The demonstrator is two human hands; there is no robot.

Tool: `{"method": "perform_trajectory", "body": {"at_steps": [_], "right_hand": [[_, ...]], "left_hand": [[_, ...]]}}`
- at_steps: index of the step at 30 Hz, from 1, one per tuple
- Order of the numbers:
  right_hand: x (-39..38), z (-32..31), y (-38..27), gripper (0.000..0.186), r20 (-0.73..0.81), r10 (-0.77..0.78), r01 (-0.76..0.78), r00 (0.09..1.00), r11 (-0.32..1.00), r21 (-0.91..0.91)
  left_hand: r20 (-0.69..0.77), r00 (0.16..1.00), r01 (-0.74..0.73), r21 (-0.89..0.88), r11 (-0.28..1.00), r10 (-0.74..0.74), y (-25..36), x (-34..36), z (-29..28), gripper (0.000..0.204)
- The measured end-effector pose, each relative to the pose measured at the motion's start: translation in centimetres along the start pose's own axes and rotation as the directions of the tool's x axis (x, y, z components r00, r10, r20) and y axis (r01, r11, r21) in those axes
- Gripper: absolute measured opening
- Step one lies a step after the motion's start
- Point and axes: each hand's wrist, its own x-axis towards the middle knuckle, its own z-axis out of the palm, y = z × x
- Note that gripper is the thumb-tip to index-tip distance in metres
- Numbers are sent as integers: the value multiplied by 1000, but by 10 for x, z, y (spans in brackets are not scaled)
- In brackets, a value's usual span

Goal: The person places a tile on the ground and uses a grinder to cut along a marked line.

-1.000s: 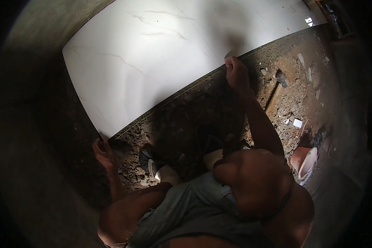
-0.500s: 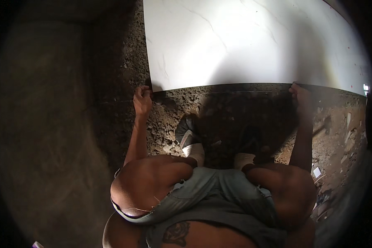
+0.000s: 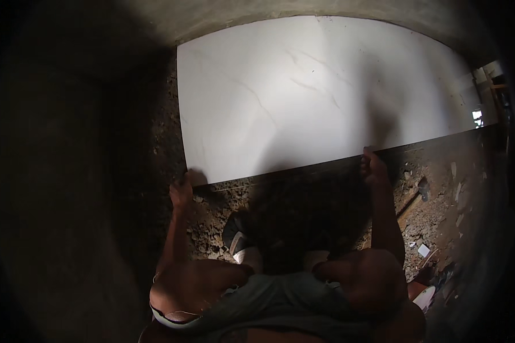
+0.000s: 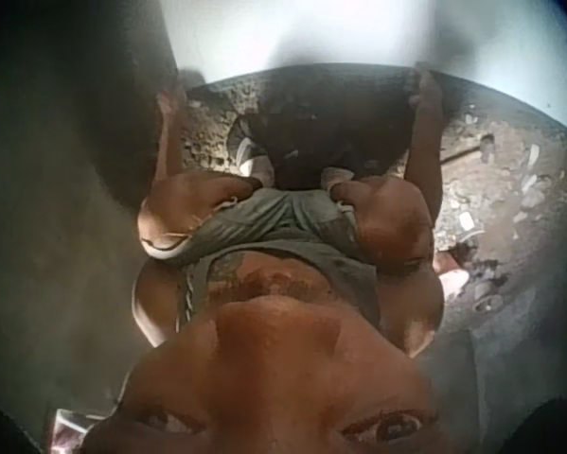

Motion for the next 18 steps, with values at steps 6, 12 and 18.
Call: {"method": "perform_trajectory", "body": {"at_steps": [6, 12, 18], "right_hand": [[-4, 11, -7, 30, -16, 126, -121, 992, 977, 173], [-38, 33, -25, 31, 4, 39, -38, 999, 942, 333], [-32, 26, -58, 57, 170, -207, 169, 964, 962, 213]], "left_hand": [[23, 991, 131, 1, 991, -131, 0, 6, 11, 51], [-18, 999, -35, -377, 926, 30, 6, 20, 5, 48], [403, 915, 318, -737, 597, 11, 69, 26, -38, 71]]}}
